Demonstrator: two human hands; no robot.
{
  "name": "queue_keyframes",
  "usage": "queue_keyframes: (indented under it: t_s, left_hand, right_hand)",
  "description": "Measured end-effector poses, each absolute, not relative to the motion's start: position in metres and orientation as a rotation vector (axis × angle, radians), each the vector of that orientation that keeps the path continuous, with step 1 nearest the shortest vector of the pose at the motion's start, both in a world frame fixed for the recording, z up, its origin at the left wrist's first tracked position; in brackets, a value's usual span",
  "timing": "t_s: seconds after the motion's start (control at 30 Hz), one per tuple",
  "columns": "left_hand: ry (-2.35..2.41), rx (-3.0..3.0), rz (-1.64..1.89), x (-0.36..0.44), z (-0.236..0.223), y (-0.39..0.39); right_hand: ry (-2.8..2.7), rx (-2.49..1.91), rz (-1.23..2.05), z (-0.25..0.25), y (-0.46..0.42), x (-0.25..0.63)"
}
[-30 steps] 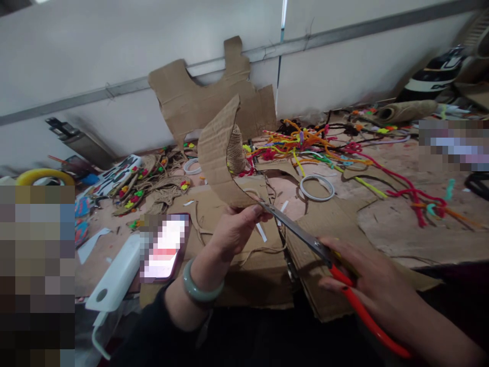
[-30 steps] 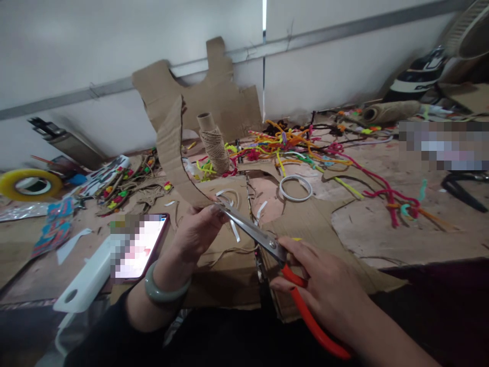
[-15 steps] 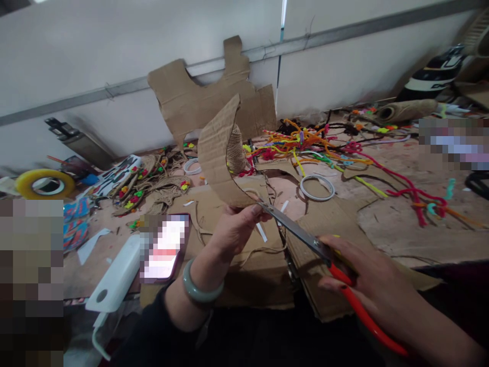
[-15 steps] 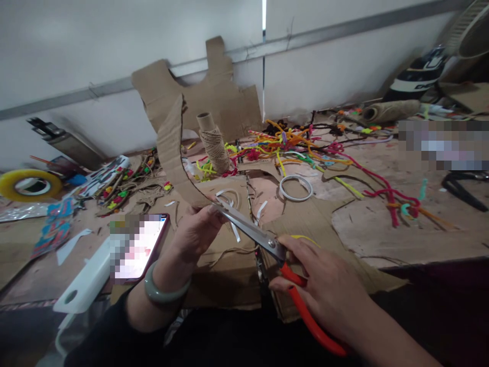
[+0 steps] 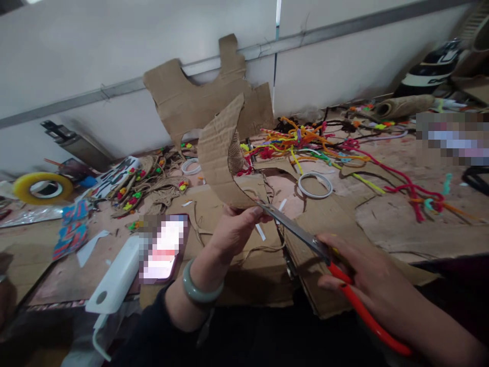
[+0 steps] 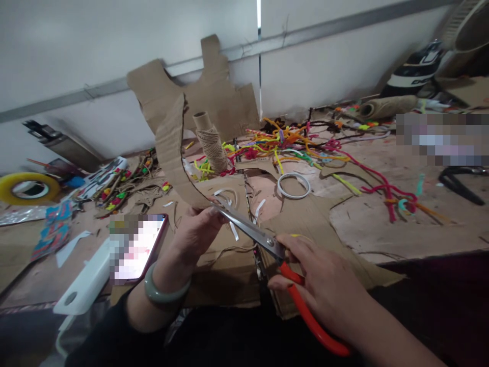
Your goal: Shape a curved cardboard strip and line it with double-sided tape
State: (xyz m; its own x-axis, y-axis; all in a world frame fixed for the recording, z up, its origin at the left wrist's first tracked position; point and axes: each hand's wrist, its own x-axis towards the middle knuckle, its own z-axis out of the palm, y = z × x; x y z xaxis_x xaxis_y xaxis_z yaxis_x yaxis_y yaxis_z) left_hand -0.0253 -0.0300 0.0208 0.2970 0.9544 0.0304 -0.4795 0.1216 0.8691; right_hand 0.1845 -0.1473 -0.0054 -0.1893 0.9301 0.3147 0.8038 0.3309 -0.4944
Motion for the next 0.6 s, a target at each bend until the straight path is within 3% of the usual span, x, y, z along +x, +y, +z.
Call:
queue_keyframes:
  t_s: [0.6]
  left_hand:
    - [0.666, 0.869, 1.157, -0.026, 0.02, -0.03]
  right_hand:
    - [-2.093, -1.422, 0.028, -0.016, -0.143, 0.184]
